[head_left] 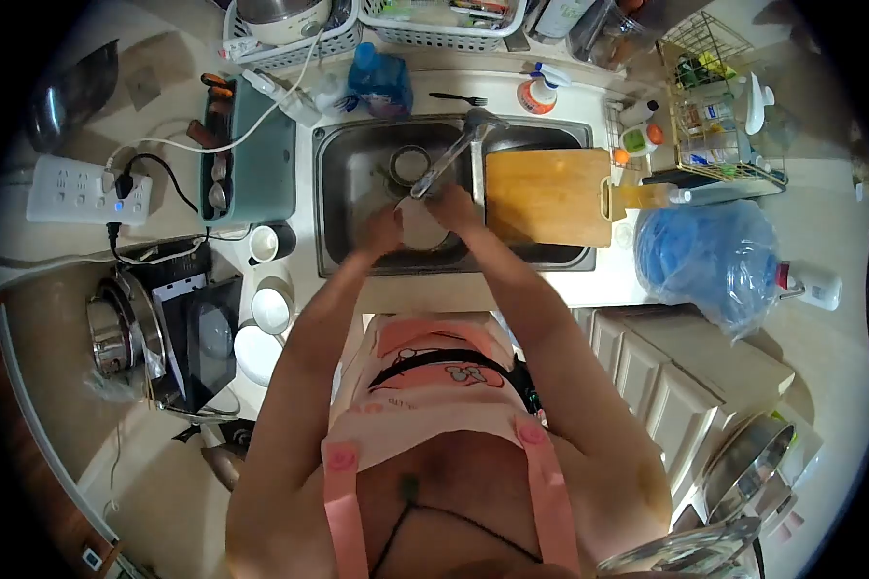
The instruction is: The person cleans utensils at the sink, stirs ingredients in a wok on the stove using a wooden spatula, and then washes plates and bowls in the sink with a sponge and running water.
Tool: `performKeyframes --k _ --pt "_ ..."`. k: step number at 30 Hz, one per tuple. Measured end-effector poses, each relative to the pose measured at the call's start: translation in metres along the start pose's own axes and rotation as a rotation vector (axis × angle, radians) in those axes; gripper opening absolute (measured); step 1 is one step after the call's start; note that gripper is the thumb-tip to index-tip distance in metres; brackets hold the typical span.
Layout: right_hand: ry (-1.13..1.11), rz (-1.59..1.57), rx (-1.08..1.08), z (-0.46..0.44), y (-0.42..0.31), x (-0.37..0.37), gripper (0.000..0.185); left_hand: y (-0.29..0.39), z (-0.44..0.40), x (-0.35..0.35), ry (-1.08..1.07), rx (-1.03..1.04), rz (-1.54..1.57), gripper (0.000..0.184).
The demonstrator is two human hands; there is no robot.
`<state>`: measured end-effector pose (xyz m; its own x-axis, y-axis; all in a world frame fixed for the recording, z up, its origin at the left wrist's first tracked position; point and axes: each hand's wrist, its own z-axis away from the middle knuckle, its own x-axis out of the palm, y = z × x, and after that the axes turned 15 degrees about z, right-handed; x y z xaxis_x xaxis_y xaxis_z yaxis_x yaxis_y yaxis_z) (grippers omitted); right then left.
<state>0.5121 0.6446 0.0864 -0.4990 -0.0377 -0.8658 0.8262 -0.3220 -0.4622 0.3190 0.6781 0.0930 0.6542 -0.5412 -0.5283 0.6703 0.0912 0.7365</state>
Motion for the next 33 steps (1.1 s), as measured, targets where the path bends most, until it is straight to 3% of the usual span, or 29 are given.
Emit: performKeyframes --k 1,5,6,8,10,14,16,17,19,22,26,29,33 --pt "0.043 -0.052 0.133 0.006 -0.004 0.009 0.037 -0.005 0.005 0.011 0.128 0.023 -0.068 0.032" --pt "0.069 -0.346 0.736 0.018 -0.004 0.062 0.051 -0.079 -0.008 0.084 0.291 -0.296 0.435 0.033" --pt "0.007 -0.320 0.752 0.020 -0.009 0.057 0.050 -0.110 -0.013 0.105 0.330 -0.370 0.580 0.033" --pt "-0.119 -0.263 0.781 0.024 -0.019 0.044 0.048 -0.101 -0.002 0.104 0.346 -0.512 0.881 0.035" --pt "-0.106 -0.232 0.744 0.023 -0.014 0.046 0.047 -0.014 0.039 0.065 0.298 -0.646 1.194 0.037" --pt "-0.248 0.170 0.440 0.011 0.016 0.061 0.042 0.038 0.066 0.028 0.356 0.206 0.072 0.038" --pt "-0.555 0.032 0.367 -0.006 0.031 0.062 0.036 0.059 0.077 -0.014 0.204 0.708 -0.317 0.041" --pt "-0.702 -0.036 0.328 -0.016 0.035 0.061 0.034 0.053 0.069 -0.019 0.055 0.702 -0.395 0.043" --pt "-0.637 -0.095 0.180 -0.018 0.035 0.052 0.033 0.036 0.047 -0.018 -0.245 0.683 -0.546 0.047" --pt "-0.468 -0.162 0.107 -0.015 0.028 0.028 0.035 0.026 0.028 -0.016 -0.193 0.632 -0.419 0.053" --pt "0.116 -0.408 0.441 -0.001 0.007 0.020 0.037 0.036 0.029 -0.012 -0.203 0.363 -0.041 0.050" --pt "0.305 -0.519 0.251 0.022 -0.019 0.002 0.036 0.018 0.017 0.003 -0.250 0.132 0.289 0.048" --pt "0.273 -0.533 0.276 0.042 -0.040 -0.013 0.047 -0.004 0.004 0.028 -0.229 -0.164 0.664 0.046"
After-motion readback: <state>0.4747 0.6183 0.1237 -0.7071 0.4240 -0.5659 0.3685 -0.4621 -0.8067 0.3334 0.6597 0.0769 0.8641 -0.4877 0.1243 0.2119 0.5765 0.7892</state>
